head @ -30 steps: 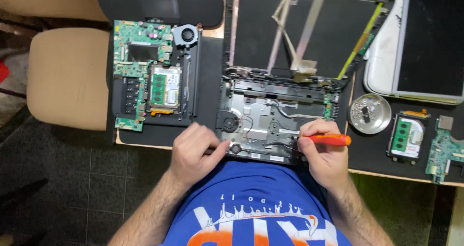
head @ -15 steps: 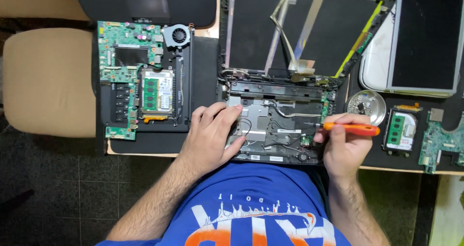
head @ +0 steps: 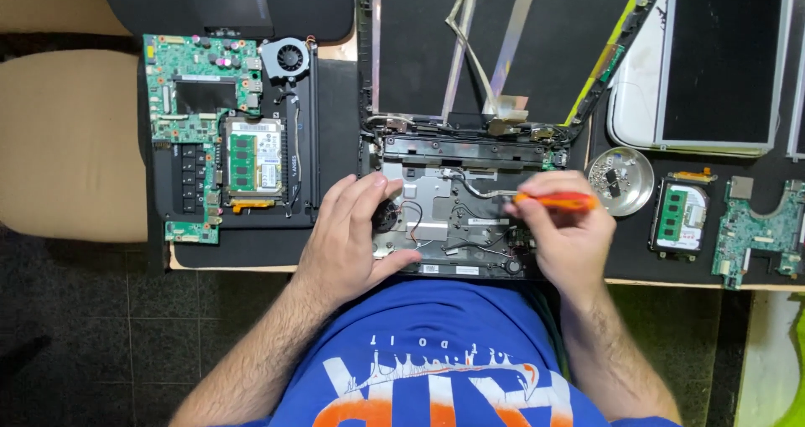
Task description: The person uses a screwdriver to remove screws from a disassembled laptop chassis, detaching a small circuit board. They then place the laptop lid on the workbench and handle the main motherboard, moving it aside to clear the workspace.
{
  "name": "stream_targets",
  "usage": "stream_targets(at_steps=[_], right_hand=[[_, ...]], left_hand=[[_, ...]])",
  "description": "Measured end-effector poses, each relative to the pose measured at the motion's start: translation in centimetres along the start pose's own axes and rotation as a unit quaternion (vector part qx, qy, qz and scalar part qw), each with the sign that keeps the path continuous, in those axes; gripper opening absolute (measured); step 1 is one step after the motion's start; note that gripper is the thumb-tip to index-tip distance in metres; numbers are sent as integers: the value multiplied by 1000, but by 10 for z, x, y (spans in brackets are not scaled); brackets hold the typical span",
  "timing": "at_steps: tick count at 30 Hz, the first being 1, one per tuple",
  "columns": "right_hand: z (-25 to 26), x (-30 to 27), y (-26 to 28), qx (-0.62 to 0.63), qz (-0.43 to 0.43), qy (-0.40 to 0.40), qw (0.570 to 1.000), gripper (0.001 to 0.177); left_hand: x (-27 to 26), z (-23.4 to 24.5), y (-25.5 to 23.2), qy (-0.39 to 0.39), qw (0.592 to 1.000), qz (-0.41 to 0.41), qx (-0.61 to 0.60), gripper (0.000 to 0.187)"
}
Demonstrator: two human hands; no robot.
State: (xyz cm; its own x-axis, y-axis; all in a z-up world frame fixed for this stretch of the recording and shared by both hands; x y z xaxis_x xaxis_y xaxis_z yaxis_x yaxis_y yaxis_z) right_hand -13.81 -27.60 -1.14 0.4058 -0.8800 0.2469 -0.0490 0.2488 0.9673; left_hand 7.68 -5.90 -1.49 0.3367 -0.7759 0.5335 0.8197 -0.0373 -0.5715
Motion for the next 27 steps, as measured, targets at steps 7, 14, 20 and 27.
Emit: stream_targets(at_steps=[7, 14, 20, 27], right_hand=[[-61, 11, 1, -67, 62, 107, 990, 68], [-72, 10, 0, -128, 83, 123, 981, 48], [-70, 9, 2, -140, 108, 124, 976, 46], [-74, 5, 8, -156, 145, 123, 969, 44]], left_hand=[[6, 2, 2, 2, 1000, 3, 8, 95], [5, -3, 7, 28, 999, 4, 27, 88], [6, -5, 7, 34, 999, 3, 29, 88], [8, -4, 7, 41, 999, 16, 26, 92]])
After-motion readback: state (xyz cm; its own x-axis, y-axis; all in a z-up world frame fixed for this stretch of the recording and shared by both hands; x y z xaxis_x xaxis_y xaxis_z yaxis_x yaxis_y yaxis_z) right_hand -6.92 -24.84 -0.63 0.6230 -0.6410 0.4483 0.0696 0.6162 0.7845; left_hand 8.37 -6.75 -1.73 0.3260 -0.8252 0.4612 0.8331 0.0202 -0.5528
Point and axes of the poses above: each hand's wrist, its own x-axis towards the middle knuckle, its own z-axis out of the back of the hand, y = z × x, the point moved 9 cm from there along x, towards the middle knuckle, and after that the axes turned 9 degrees about -y, right-handed, at the moved point
